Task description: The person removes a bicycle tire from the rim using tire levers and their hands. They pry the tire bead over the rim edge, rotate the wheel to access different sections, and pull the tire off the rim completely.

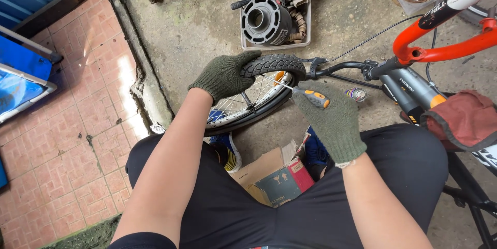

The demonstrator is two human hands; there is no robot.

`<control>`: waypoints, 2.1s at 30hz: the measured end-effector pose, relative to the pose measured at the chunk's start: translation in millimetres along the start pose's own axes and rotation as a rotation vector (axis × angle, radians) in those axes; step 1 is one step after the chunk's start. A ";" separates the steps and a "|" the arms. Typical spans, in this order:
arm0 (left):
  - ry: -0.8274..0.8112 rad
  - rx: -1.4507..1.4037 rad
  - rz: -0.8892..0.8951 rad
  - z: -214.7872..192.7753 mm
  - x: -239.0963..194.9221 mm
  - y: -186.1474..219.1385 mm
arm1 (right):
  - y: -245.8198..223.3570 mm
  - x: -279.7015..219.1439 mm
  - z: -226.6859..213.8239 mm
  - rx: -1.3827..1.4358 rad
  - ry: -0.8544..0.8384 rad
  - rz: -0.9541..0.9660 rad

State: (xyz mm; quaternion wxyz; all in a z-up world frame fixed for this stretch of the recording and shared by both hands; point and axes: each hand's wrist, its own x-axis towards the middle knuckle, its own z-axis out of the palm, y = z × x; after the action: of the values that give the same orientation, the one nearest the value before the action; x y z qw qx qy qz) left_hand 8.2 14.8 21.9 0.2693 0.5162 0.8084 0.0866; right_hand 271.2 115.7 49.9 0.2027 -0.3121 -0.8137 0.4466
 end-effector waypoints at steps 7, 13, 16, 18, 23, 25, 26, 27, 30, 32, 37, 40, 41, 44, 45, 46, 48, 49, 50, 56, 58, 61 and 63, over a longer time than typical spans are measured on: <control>0.027 -0.042 -0.022 4.0 5.3 -16.3 | -6.2 -5.9 11.5 -0.094 0.100 -0.035; 0.030 -0.034 -0.028 4.5 5.1 -16.9 | -0.1 -5.2 12.3 -0.104 0.116 -0.024; 0.035 -0.024 -0.025 5.4 5.9 -14.9 | 9.7 -5.5 3.1 0.020 -0.007 0.011; 0.041 -0.022 -0.025 8.0 6.8 -14.9 | 19.3 -3.7 5.9 0.140 -0.123 0.069; 0.057 0.033 -0.017 11.6 7.8 -11.9 | 28.8 2.8 23.1 0.066 0.158 0.229; 0.071 0.036 -0.010 14.6 9.6 -10.0 | 15.2 4.3 20.9 0.066 0.162 0.165; 0.082 0.038 -0.005 15.9 10.7 -9.3 | 8.3 5.2 19.9 0.065 0.164 0.102; 0.085 0.037 -0.004 14.4 9.7 -8.4 | 22.9 6.8 20.6 0.064 0.164 0.100; 0.094 0.035 -0.004 12.7 5.3 -4.7 | 31.8 10.8 15.8 -0.202 0.030 -0.278; 0.105 0.026 0.008 13.1 3.1 0.1 | -8.8 14.4 2.1 0.462 -0.126 0.249; 0.102 0.153 -0.031 31.0 15.1 -10.2 | -9.2 10.0 9.9 0.331 -0.181 0.189; 0.097 0.263 -0.037 41.6 26.7 -15.6 | 4.1 -0.1 34.4 0.266 0.023 0.101; 0.092 0.313 -0.019 46.9 31.1 -18.6 | 5.0 -3.9 42.0 0.159 0.102 0.071; 0.157 0.339 0.080 45.4 43.1 -3.9 | -60.9 -6.8 38.4 0.135 0.095 0.279; 0.157 0.335 0.084 49.5 46.7 -7.6 | -58.5 -5.8 36.0 0.131 0.096 0.281; 0.145 0.362 0.077 53.3 50.5 -11.0 | -56.1 -4.7 33.2 0.139 0.048 0.225; 0.138 0.388 0.076 55.6 57.0 -11.6 | -34.8 -4.8 37.0 0.142 0.006 0.167; 0.142 0.395 0.067 54.7 57.7 -9.9 | -16.1 -6.9 44.5 0.060 -0.022 0.148; 0.147 0.403 0.057 53.9 58.1 -8.3 | 2.6 -9.2 52.1 -0.022 -0.049 0.130; 0.163 0.313 -0.009 47.1 48.9 3.0 | 7.0 6.6 34.3 -0.189 -0.289 -0.046; 0.168 0.321 -0.016 43.6 40.5 0.5 | 10.2 4.5 37.6 -0.283 -0.305 -0.096; 0.170 0.312 -0.002 38.3 24.6 -7.5 | 8.0 0.5 38.5 -0.194 -0.207 -0.077; 0.170 0.293 0.011 31.5 7.6 -12.2 | 11.4 -4.1 38.1 -0.010 -0.101 -0.014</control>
State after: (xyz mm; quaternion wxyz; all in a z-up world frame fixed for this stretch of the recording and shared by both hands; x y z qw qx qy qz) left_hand 12.7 11.7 -12.3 0.1214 0.5452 0.8294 0.0127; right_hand 254.7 94.6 20.1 0.1632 -0.2844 -0.8272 0.4563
